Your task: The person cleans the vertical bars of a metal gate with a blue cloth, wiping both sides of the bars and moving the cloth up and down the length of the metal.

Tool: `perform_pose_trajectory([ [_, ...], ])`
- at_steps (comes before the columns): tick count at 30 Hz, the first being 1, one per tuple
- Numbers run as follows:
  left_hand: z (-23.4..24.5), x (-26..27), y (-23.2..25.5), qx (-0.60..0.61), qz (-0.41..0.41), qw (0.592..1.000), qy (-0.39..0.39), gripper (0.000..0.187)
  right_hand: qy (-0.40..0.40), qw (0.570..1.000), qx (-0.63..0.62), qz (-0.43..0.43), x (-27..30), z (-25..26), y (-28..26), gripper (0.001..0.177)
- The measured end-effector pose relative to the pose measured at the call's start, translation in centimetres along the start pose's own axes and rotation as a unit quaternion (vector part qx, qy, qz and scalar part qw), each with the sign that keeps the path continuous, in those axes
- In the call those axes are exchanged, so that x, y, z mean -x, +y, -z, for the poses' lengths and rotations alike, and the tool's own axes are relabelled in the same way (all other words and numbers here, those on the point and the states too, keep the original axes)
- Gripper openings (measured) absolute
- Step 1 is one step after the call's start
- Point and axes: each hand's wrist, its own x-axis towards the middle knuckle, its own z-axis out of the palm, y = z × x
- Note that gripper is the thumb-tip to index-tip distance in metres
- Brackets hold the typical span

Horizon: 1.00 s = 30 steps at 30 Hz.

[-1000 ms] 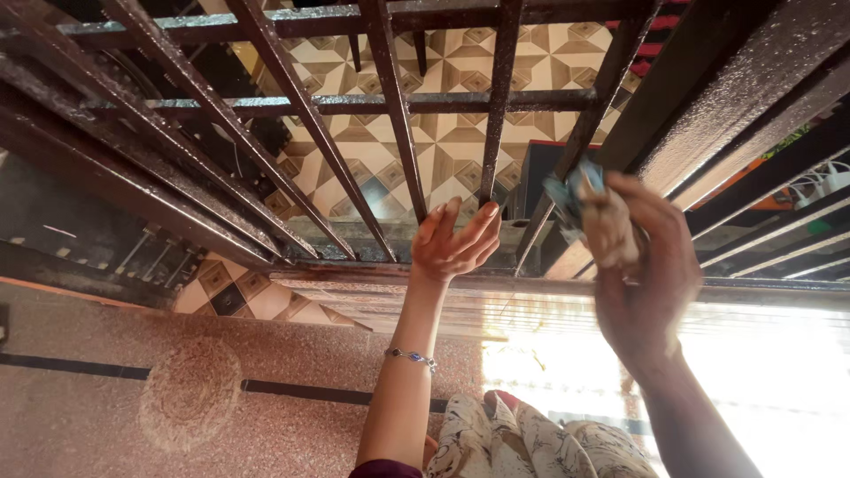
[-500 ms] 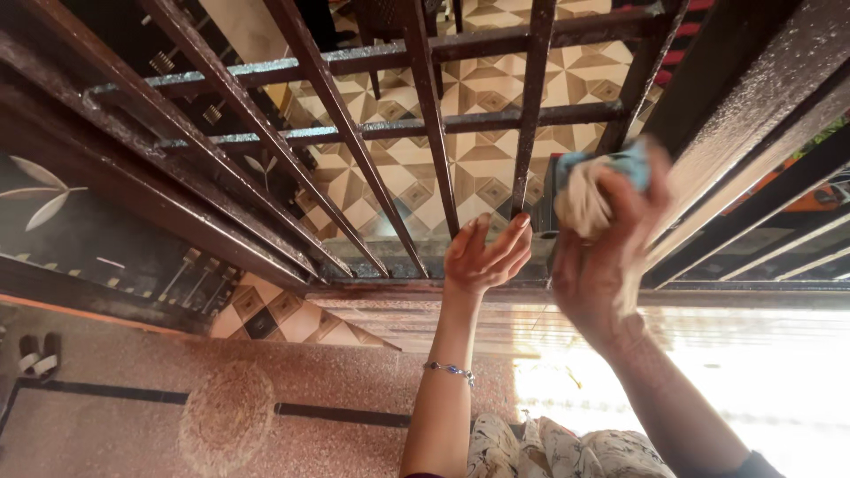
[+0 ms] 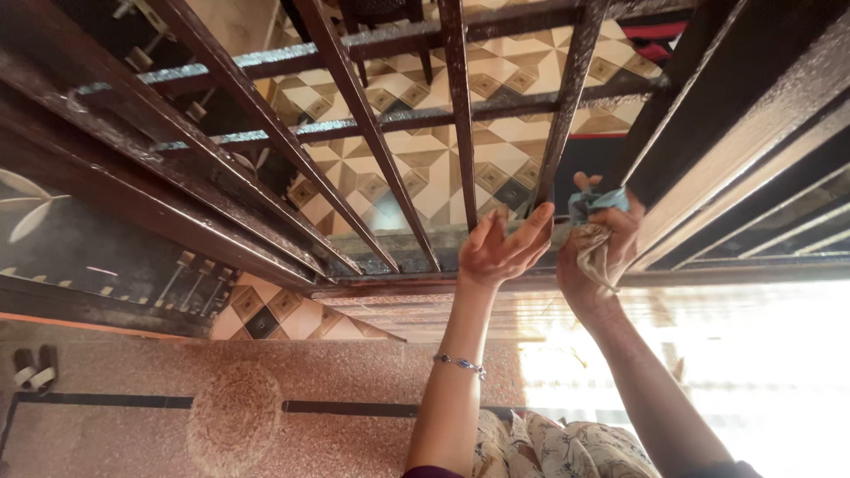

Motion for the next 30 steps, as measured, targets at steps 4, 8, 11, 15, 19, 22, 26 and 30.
perform_pose_trajectory([
  [4, -0.4, 0.3, -0.3, 0.007, -0.014, 1.000, -0.002, 0.023, 0.033, 0.996, -0.074, 0.026, -1.1, -0.6, -1.2, 0.021],
  [8, -1.0, 0.8, -0.3, 0.008, -0.015, 1.000, 0.000, 0.023, 0.096, 0.994, 0.027, 0.042, -5.5, -0.8, -1.5, 0.020],
  [11, -1.1, 1.0, -0.2, 0.007, -0.021, 1.000, 0.001, 0.022, 0.062, 0.996, 0.041, 0.049, -6.2, -0.9, -2.0, 0.023],
  [15, -1.2, 1.2, 0.0, 0.011, -0.014, 1.000, 0.008, 0.021, 0.032, 0.999, 0.018, 0.031, -3.3, -0.8, -0.6, 0.020],
  [19, -1.5, 0.5, -0.3, -0.007, -0.022, 0.999, 0.024, 0.015, 0.000, 0.999, 0.016, 0.043, 1.3, 0.0, 2.5, 0.032],
  [22, -0.6, 0.4, -0.2, -0.008, -0.024, 1.000, 0.014, 0.012, 0.013, 0.999, 0.022, 0.036, 6.0, 0.0, 5.0, 0.047],
  [26, -0.5, -0.9, -0.4, -0.014, -0.029, 0.999, 0.032, 0.016, -0.006, 0.990, 0.144, -0.006, 8.7, 0.8, 5.9, 0.049],
  [30, -0.9, -0.9, -0.2, 0.004, -0.034, 0.999, 0.037, 0.014, -0.025, 0.988, 0.136, -0.064, 9.2, 1.9, 4.2, 0.038],
])
